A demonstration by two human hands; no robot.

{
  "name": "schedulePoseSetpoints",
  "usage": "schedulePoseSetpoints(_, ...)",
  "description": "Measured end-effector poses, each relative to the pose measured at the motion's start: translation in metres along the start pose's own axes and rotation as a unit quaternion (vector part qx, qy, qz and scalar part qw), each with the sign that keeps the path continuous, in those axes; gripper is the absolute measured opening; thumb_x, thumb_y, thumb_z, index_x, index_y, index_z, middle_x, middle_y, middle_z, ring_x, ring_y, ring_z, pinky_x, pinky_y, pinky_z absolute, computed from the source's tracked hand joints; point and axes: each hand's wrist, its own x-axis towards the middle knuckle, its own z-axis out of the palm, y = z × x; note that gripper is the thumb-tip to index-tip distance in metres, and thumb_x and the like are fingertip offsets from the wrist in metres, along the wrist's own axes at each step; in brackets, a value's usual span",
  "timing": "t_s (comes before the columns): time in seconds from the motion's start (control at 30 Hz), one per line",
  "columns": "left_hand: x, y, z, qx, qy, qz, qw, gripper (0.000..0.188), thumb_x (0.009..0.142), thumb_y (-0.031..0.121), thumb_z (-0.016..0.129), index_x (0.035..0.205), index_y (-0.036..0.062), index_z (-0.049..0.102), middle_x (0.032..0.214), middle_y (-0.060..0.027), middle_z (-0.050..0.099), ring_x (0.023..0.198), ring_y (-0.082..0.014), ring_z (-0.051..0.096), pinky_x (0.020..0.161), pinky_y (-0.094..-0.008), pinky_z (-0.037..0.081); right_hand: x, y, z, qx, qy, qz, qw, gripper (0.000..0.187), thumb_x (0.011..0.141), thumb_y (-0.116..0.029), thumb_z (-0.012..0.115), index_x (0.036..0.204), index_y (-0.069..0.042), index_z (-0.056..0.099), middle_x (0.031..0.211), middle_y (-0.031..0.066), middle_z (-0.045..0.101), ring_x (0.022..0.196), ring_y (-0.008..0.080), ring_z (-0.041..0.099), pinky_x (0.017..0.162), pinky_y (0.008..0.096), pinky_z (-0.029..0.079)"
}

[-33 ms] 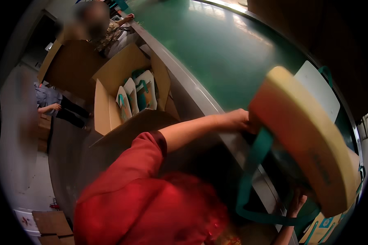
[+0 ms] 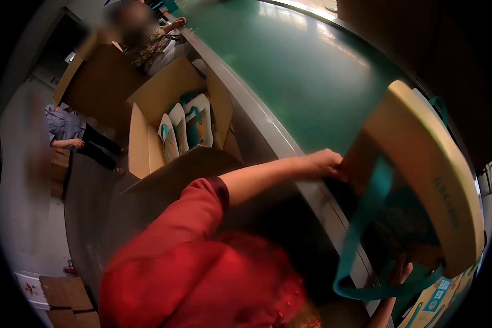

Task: The person assembles paper gift bags on a production line by folding the tops, tucking in cardboard reinforcements, and smoothing the bags flat before placing them into a box.

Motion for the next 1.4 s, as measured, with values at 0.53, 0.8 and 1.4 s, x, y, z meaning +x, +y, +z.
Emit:
schedulePoseSetpoints(0.53, 0.058, -0.003, 0.032, 0.325, 0.24, -0.183, 0.897, 0.041, 0.076, 0.039, 0.072, 0.094, 0.0057, 0.055, 0.107, -0.0163, 0.061, 0.087, -0.0374, 0.062, 0.077, -0.0448, 0.048, 0.088, -0.119, 0.044, -0.466, 0.108, 0.244, 0.844, 0.064, 0.082, -0.05, 0.06, 0.122, 0.0, 0.054, 0.098, 0.0179, 0.066, 0.092, 0.0339, 0.063, 0.08, 0.0438, 0.048)
schedulePoseSetpoints(0.8, 0.069, -0.013, 0.045, 0.544, 0.13, 0.024, 0.829, 0.057, 0.089, 0.036, 0.056, 0.139, 0.0137, 0.039, 0.147, -0.0161, 0.031, 0.139, -0.0375, 0.021, 0.106, -0.0596, 0.02, 0.079, -0.067, 0.103, -0.544, -0.043, -0.012, 0.838, 0.082, 0.084, -0.063, 0.048, 0.146, -0.014, 0.03, 0.154, 0.0176, 0.016, 0.143, 0.0382, 0.007, 0.11, 0.0594, 0.005)
schedulePoseSetpoints(1.4, 0.065, -0.011, 0.053, 0.492, -0.06, 0.008, 0.869, 0.112, 0.068, 0.077, 0.055, 0.146, 0.0033, 0.025, 0.152, -0.0262, 0.015, 0.141, -0.0448, 0.006, 0.11, -0.0608, 0.005, 0.251, -0.025, -0.022, 0.037, 0.237, 0.263, 0.935, 0.046, 0.081, -0.027, 0.07, 0.113, 0.005, 0.058, 0.093, 0.0135, 0.066, 0.066, 0.0188, 0.065, 0.048, 0.029, 0.049)
